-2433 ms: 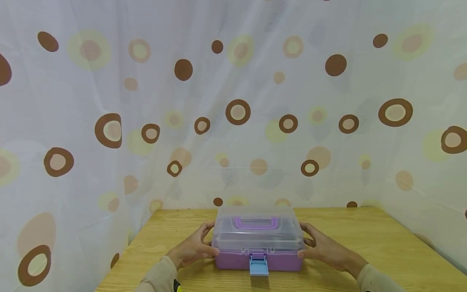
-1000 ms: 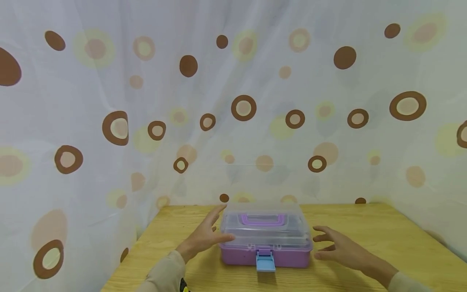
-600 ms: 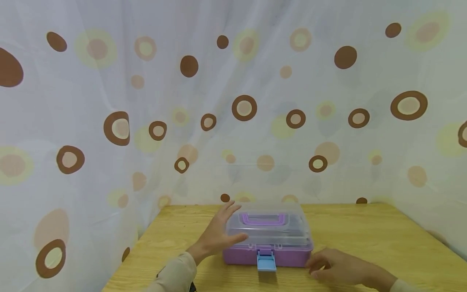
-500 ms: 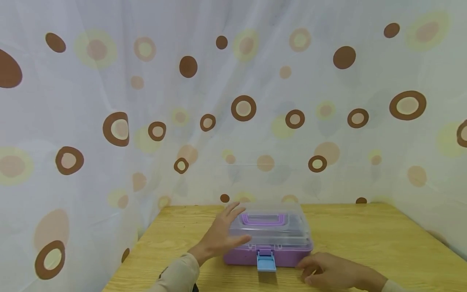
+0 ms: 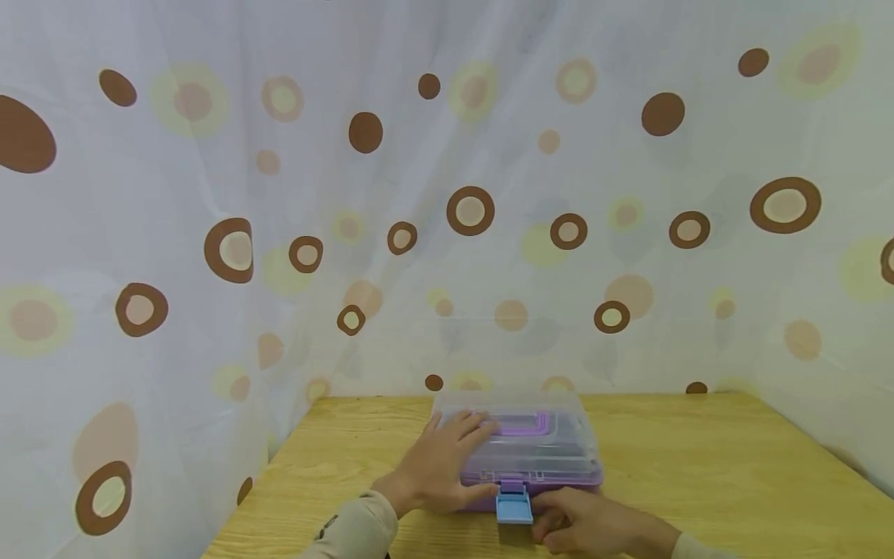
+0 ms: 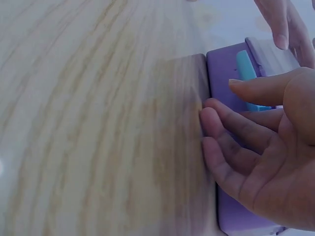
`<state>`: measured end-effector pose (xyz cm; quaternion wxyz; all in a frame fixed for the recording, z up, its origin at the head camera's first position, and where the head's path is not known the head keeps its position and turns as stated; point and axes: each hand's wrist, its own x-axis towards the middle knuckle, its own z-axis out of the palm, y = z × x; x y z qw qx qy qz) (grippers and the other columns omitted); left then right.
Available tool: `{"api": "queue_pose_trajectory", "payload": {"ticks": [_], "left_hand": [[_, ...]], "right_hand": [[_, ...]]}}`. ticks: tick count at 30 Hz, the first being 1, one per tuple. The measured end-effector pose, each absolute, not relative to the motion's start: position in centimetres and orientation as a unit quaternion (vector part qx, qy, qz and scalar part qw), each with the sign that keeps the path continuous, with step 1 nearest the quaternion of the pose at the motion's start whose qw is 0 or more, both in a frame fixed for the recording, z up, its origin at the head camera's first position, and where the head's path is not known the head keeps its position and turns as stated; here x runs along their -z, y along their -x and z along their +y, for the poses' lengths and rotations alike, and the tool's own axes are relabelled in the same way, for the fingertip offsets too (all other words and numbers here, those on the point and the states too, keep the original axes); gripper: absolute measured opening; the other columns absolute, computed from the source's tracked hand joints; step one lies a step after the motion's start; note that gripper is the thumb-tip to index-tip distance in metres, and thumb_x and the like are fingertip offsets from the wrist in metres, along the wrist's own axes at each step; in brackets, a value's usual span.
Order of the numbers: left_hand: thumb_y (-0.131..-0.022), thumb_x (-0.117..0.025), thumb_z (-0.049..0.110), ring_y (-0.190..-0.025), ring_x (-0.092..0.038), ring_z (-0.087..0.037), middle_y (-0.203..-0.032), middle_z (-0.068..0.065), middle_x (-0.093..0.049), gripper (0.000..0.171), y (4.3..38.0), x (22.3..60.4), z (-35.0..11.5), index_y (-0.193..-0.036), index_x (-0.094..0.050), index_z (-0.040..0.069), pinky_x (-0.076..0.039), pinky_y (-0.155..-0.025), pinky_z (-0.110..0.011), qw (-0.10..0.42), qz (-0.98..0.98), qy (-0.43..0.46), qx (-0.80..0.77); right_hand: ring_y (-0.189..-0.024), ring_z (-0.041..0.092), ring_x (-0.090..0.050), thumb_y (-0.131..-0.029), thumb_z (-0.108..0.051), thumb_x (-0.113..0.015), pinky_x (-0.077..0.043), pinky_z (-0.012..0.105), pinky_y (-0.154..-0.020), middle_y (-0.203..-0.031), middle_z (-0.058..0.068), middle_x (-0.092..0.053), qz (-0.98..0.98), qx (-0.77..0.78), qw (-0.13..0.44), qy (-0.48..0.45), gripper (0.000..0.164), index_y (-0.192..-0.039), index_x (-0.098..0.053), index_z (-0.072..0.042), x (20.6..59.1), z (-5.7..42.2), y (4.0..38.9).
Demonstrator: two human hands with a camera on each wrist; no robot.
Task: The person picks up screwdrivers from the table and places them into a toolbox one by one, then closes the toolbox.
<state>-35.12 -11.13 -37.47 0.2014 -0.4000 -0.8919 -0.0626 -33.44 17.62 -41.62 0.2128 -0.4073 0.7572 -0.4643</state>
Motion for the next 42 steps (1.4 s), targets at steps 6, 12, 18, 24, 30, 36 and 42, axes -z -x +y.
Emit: {"api": "queue_pose_trajectory", "payload": {"ticks": [6,12,18,24,30,36,42], "left_hand": [[-0.087,-0.058,0.077,-0.149,-0.033,-0.026,-0.162,-0.002,-0.039,0.097,35.0,38.4,-11.1,-0.164,-0.032,0.024,-0.03,-0.113,-0.069,0.223,-0.893,0.391,-0.018],[-0.078,-0.064,0.084,-0.146,-0.037,-0.024,-0.16,0.0,-0.041,0.109,35.1,38.8,-10.9,-0.163,-0.031,0.025,-0.033,-0.111,-0.068,0.251,-0.888,0.383,-0.038],[-0.07,-0.066,0.089,-0.143,-0.04,-0.021,-0.157,0.002,-0.045,0.117,35.3,38.9,-10.8,-0.163,-0.032,0.026,-0.036,-0.111,-0.067,0.266,-0.885,0.379,-0.045],[-0.067,-0.068,0.089,-0.142,-0.041,-0.021,-0.154,0.002,-0.047,0.118,35.4,39.1,-10.7,-0.161,-0.035,0.027,-0.037,-0.109,-0.067,0.276,-0.883,0.378,-0.035],[-0.072,-0.067,0.086,-0.142,-0.041,-0.022,-0.154,0.002,-0.047,0.111,35.4,39.0,-10.8,-0.16,-0.037,0.026,-0.036,-0.109,-0.069,0.271,-0.883,0.382,-0.022],[-0.082,-0.064,0.08,-0.146,-0.038,-0.024,-0.157,0.002,-0.044,0.1,35.3,38.5,-10.9,-0.161,-0.037,0.026,-0.031,-0.111,-0.07,0.233,-0.893,0.384,-0.001],[-0.087,-0.066,0.072,-0.146,-0.038,-0.025,-0.157,0.002,-0.046,0.089,35.2,38.2,-10.9,-0.159,-0.042,0.025,-0.029,-0.111,-0.072,0.21,-0.898,0.384,0.034]], "right_hand": [[-0.086,0.017,-0.06,-0.1,0.003,-0.06,-0.05,0.022,-0.07,-0.102,0.013,-0.065,0.75,0.497,0.23,0.371,0.02,-0.119,-0.058,0.008,42.4,17.2,33.4],[-0.091,0.022,-0.059,-0.102,0.002,-0.058,-0.05,0.024,-0.074,-0.104,0.014,-0.064,0.74,0.508,0.234,0.373,0.018,-0.119,-0.057,0.007,42.6,17.2,33.7],[-0.083,0.02,-0.06,-0.107,-0.006,-0.054,-0.05,0.024,-0.068,-0.099,0.011,-0.066,0.74,0.512,0.231,0.37,0.016,-0.116,-0.061,0.005,43.2,17.1,34.3],[-0.075,0.017,-0.058,-0.109,-0.01,-0.051,-0.048,0.021,-0.061,-0.096,0.011,-0.066,0.741,0.518,0.225,0.364,0.019,-0.112,-0.063,0.004,43.7,17.0,34.8],[-0.076,0.017,-0.059,-0.109,-0.011,-0.051,-0.049,0.02,-0.061,-0.096,0.01,-0.067,0.745,0.519,0.222,0.356,0.02,-0.111,-0.065,0.003,43.5,17.0,34.7],[-0.08,0.023,-0.064,-0.108,-0.013,-0.053,-0.053,0.023,-0.063,-0.097,0.01,-0.067,0.763,0.514,0.21,0.33,0.02,-0.105,-0.064,0.003,43.2,16.9,34.2],[-0.082,0.025,-0.066,-0.108,-0.018,-0.056,-0.055,0.024,-0.063,-0.099,0.011,-0.069,0.767,0.517,0.207,0.319,0.021,-0.108,-0.062,0.002,43.1,16.8,34.1]]}}
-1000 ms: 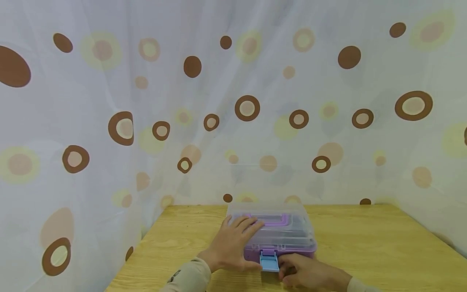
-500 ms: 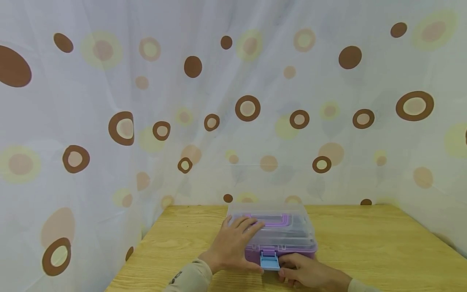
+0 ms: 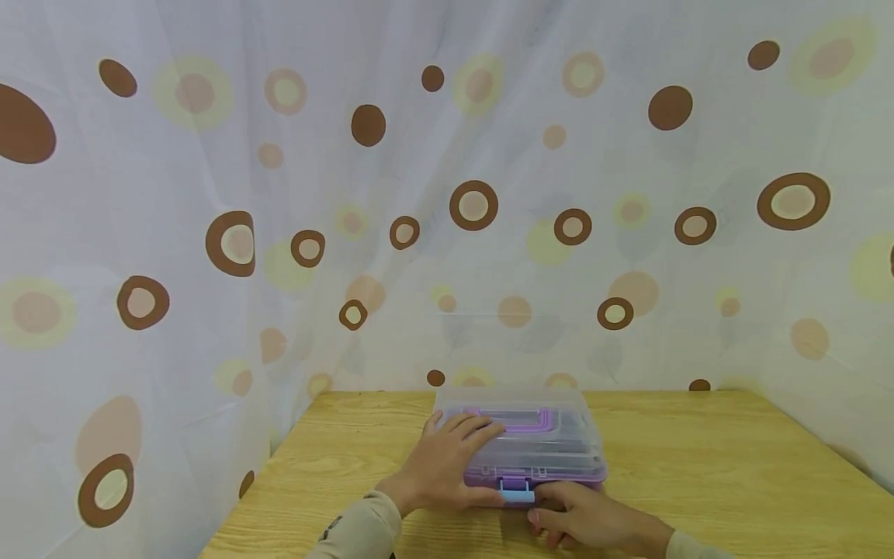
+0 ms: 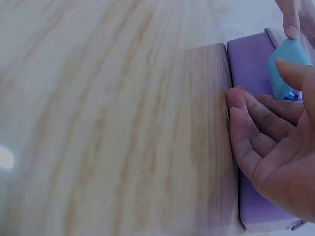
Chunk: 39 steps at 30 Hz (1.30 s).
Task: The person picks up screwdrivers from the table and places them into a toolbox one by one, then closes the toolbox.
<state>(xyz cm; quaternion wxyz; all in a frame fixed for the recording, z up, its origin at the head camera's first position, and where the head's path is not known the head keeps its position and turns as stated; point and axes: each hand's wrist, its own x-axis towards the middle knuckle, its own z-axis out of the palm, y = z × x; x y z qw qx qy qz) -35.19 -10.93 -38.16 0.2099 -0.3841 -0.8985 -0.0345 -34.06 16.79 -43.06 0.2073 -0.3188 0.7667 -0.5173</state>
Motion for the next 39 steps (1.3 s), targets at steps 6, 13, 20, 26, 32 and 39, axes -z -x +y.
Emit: {"api": "queue_pose_trajectory", "payload": {"ticks": [6,13,20,26,32,39], "left_hand": [[-0.092,-0.067,0.065,-0.146,-0.039,-0.024,-0.155,0.004,-0.049,0.077,35.2,38.0,-10.6,-0.155,-0.047,0.027,-0.028,-0.113,-0.07,0.195,-0.907,0.367,0.068],[-0.091,-0.073,0.057,-0.143,-0.043,-0.023,-0.15,0.006,-0.054,0.067,35.2,38.2,-10.2,-0.149,-0.055,0.028,-0.028,-0.114,-0.069,0.204,-0.911,0.343,0.101],[-0.089,-0.076,0.053,-0.14,-0.047,-0.021,-0.145,0.007,-0.058,0.061,35.0,38.3,-9.7,-0.144,-0.059,0.03,-0.03,-0.113,-0.069,0.228,-0.913,0.32,0.105],[-0.089,-0.077,0.052,-0.139,-0.047,-0.02,-0.144,0.007,-0.058,0.058,34.8,38.2,-9.5,-0.141,-0.061,0.032,-0.03,-0.113,-0.068,0.229,-0.916,0.31,0.115],[-0.088,-0.079,0.05,-0.137,-0.049,-0.019,-0.142,0.008,-0.06,0.056,34.8,38.1,-9.4,-0.139,-0.062,0.033,-0.031,-0.113,-0.068,0.232,-0.917,0.302,0.117],[-0.088,-0.079,0.05,-0.133,-0.052,-0.018,-0.14,0.008,-0.062,0.055,34.8,38.1,-9.1,-0.137,-0.063,0.033,-0.031,-0.113,-0.066,0.243,-0.915,0.298,0.119]], "right_hand": [[-0.085,0.026,-0.066,-0.112,-0.026,-0.048,-0.056,0.025,-0.064,-0.1,0.011,-0.068,0.762,0.534,0.202,0.306,0.034,-0.11,-0.063,0.004,43.2,16.5,34.0],[-0.085,0.026,-0.067,-0.113,-0.033,-0.043,-0.057,0.029,-0.064,-0.1,0.011,-0.069,0.774,0.53,0.194,0.288,0.043,-0.116,-0.064,0.004,43.1,16.3,33.8],[-0.082,0.025,-0.067,-0.112,-0.038,-0.041,-0.058,0.037,-0.068,-0.097,0.009,-0.07,0.786,0.528,0.186,0.262,0.049,-0.112,-0.067,0.003,43.2,16.1,33.6],[-0.08,0.023,-0.066,-0.112,-0.041,-0.039,-0.057,0.035,-0.066,-0.096,0.009,-0.07,0.791,0.524,0.181,0.26,0.052,-0.111,-0.069,0.002,43.0,15.9,33.4],[-0.077,0.021,-0.066,-0.113,-0.042,-0.038,-0.057,0.032,-0.064,-0.093,0.008,-0.07,0.794,0.524,0.178,0.253,0.054,-0.108,-0.07,0.001,43.0,15.8,33.3],[-0.076,0.021,-0.066,-0.112,-0.043,-0.038,-0.057,0.032,-0.063,-0.091,0.007,-0.071,0.801,0.516,0.169,0.253,0.055,-0.104,-0.072,0.0,42.8,15.7,33.2]]}}
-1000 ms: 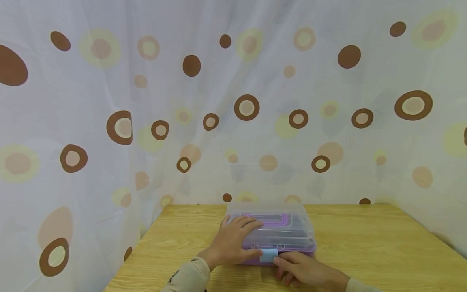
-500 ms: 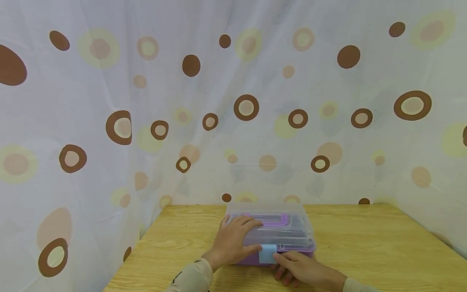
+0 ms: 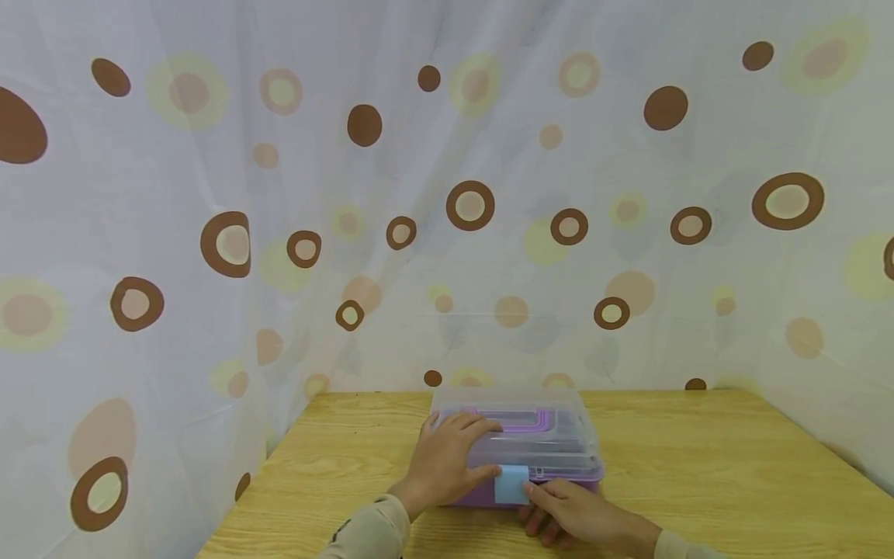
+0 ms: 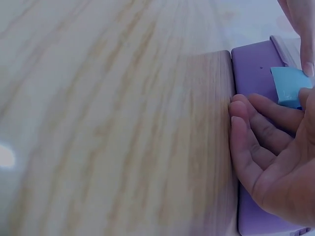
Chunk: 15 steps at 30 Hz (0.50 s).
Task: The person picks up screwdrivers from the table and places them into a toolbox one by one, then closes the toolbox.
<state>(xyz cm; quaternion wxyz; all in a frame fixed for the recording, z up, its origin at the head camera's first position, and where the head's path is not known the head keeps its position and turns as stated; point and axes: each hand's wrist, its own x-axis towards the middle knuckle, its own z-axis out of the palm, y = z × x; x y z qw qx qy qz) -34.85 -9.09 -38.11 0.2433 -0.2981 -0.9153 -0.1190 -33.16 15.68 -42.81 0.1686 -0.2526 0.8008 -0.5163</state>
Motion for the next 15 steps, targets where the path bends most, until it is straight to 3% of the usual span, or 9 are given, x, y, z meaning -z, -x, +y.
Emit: {"api": "queue_pose_trajectory", "payload": {"ticks": [10,15], "left_hand": [[-0.085,-0.082,0.05,-0.129,-0.055,-0.022,-0.138,0.006,-0.063,0.057,34.85,38.33,-8.92,-0.136,-0.064,0.032,-0.034,-0.112,-0.066,0.258,-0.912,0.295,0.118],[-0.083,-0.083,0.05,-0.129,-0.055,-0.022,-0.136,0.006,-0.064,0.058,34.93,38.42,-9.04,-0.136,-0.065,0.031,-0.033,-0.112,-0.067,0.262,-0.909,0.299,0.125]], "right_hand": [[-0.071,0.019,-0.064,-0.112,-0.04,-0.04,-0.06,0.034,-0.059,-0.085,0.006,-0.068,0.819,0.5,0.155,0.235,0.053,-0.098,-0.071,0.0,42.12,15.31,32.24],[-0.063,0.018,-0.064,-0.112,-0.033,-0.044,-0.059,0.034,-0.05,-0.079,0.003,-0.068,0.844,0.464,0.111,0.244,0.046,-0.091,-0.071,-0.002,42.14,14.81,32.3]]}}
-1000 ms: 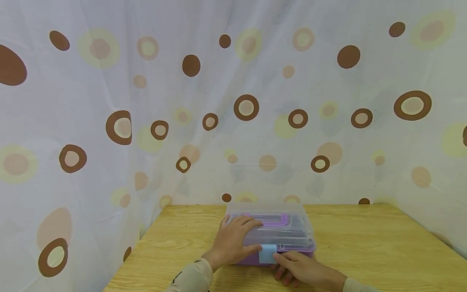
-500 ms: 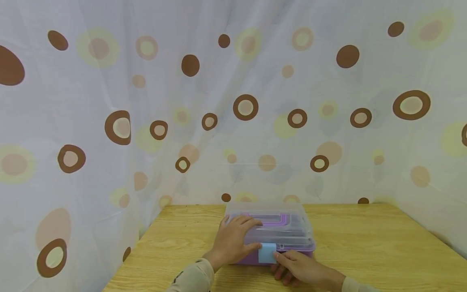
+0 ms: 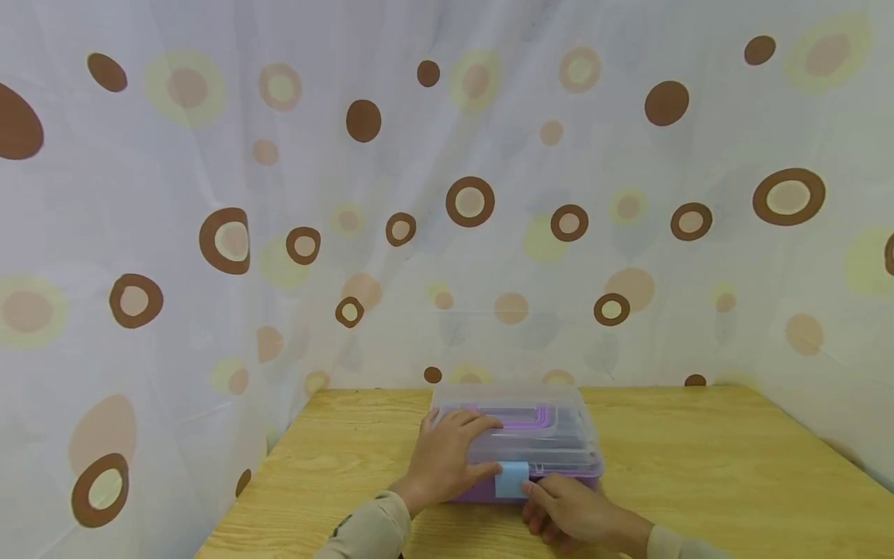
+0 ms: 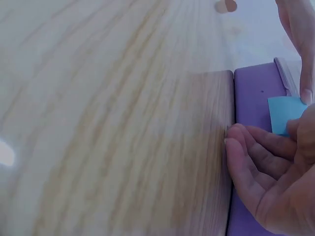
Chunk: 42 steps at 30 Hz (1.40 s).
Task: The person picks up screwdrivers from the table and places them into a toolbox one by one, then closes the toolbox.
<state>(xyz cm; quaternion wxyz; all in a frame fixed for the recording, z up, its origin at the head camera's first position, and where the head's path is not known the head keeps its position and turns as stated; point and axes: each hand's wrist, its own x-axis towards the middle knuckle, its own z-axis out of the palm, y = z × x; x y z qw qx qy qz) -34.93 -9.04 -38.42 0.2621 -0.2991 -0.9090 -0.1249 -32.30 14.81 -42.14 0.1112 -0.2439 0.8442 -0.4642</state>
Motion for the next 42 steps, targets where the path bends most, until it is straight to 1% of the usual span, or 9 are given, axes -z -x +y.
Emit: {"api": "queue_pose_trajectory", "payload": {"ticks": [7,17,20,24,30,34,36,40,42], "left_hand": [[-0.083,-0.083,0.049,-0.127,-0.057,-0.021,-0.134,0.005,-0.065,0.057,35.0,38.2,-9.2,-0.135,-0.066,0.03,-0.033,-0.111,-0.068,0.269,-0.904,0.308,0.124],[-0.083,-0.084,0.049,-0.128,-0.056,-0.02,-0.135,0.007,-0.065,0.057,35.0,38.4,-9.2,-0.134,-0.066,0.032,-0.033,-0.109,-0.07,0.256,-0.908,0.309,0.119],[-0.083,-0.084,0.049,-0.129,-0.056,-0.018,-0.135,0.008,-0.065,0.057,34.9,38.6,-9.1,-0.135,-0.066,0.032,-0.033,-0.109,-0.071,0.254,-0.907,0.312,0.123],[-0.084,-0.084,0.049,-0.13,-0.055,-0.017,-0.136,0.008,-0.064,0.058,34.9,38.6,-9.0,-0.136,-0.065,0.032,-0.033,-0.109,-0.071,0.261,-0.904,0.316,0.121],[-0.084,-0.082,0.052,-0.13,-0.055,-0.017,-0.136,0.008,-0.063,0.06,34.9,38.8,-9.1,-0.138,-0.064,0.032,-0.033,-0.109,-0.072,0.271,-0.902,0.317,0.11],[-0.085,-0.081,0.053,-0.131,-0.055,-0.017,-0.137,0.008,-0.063,0.06,35.0,38.9,-9.2,-0.138,-0.064,0.031,-0.033,-0.109,-0.072,0.275,-0.9,0.32,0.111],[-0.085,-0.081,0.053,-0.131,-0.054,-0.018,-0.137,0.008,-0.063,0.06,35.0,38.9,-9.3,-0.138,-0.064,0.031,-0.032,-0.109,-0.072,0.277,-0.899,0.321,0.113],[-0.086,-0.081,0.052,-0.131,-0.055,-0.018,-0.136,0.008,-0.063,0.058,35.1,38.8,-9.4,-0.138,-0.065,0.031,-0.033,-0.109,-0.071,0.282,-0.896,0.323,0.113],[-0.086,-0.08,0.052,-0.13,-0.055,-0.018,-0.136,0.008,-0.063,0.058,35.1,38.9,-9.4,-0.137,-0.065,0.031,-0.033,-0.109,-0.07,0.284,-0.896,0.324,0.111]], "right_hand": [[-0.052,0.012,-0.059,-0.111,-0.021,-0.046,-0.052,0.027,-0.041,-0.07,-0.003,-0.062,0.872,0.393,0.022,0.292,0.038,-0.083,-0.067,-0.006,42.5,14.3,32.5],[-0.048,0.002,-0.046,-0.112,-0.02,-0.042,-0.044,0.023,-0.046,-0.059,-0.012,-0.052,0.886,0.355,-0.016,0.299,0.042,-0.075,-0.06,-0.012,43.7,13.9,32.3],[-0.048,0.001,-0.042,-0.113,-0.021,-0.041,-0.042,0.022,-0.048,-0.056,-0.014,-0.048,0.881,0.359,-0.006,0.306,0.048,-0.069,-0.059,-0.012,43.9,14.1,32.2],[-0.046,0.003,-0.045,-0.113,-0.021,-0.042,-0.042,0.02,-0.045,-0.056,-0.009,-0.053,0.87,0.388,0.023,0.304,0.05,-0.069,-0.062,-0.008,43.4,14.3,32.1],[-0.047,0.006,-0.044,-0.11,-0.028,-0.049,-0.036,0.018,-0.042,-0.059,-0.004,-0.054,0.858,0.434,0.088,0.261,0.047,-0.072,-0.063,-0.005,42.8,14.4,32.0],[-0.047,0.007,-0.043,-0.108,-0.027,-0.053,-0.035,0.019,-0.042,-0.058,-0.003,-0.054,0.862,0.427,0.097,0.256,0.041,-0.074,-0.064,-0.006,42.6,14.5,32.1],[-0.046,0.007,-0.043,-0.107,-0.024,-0.055,-0.036,0.019,-0.042,-0.058,-0.003,-0.054,0.864,0.416,0.095,0.266,0.036,-0.077,-0.066,-0.006,42.4,14.5,32.1],[-0.045,0.007,-0.045,-0.104,-0.021,-0.061,-0.039,0.021,-0.043,-0.063,-0.001,-0.059,0.87,0.391,0.094,0.284,0.024,-0.093,-0.074,-0.004,42.0,14.7,32.3],[-0.052,0.007,-0.052,-0.102,-0.021,-0.063,-0.045,0.024,-0.048,-0.07,-0.002,-0.063,0.878,0.364,0.081,0.3,0.02,-0.101,-0.076,-0.005,41.8,14.8,32.3]]}}
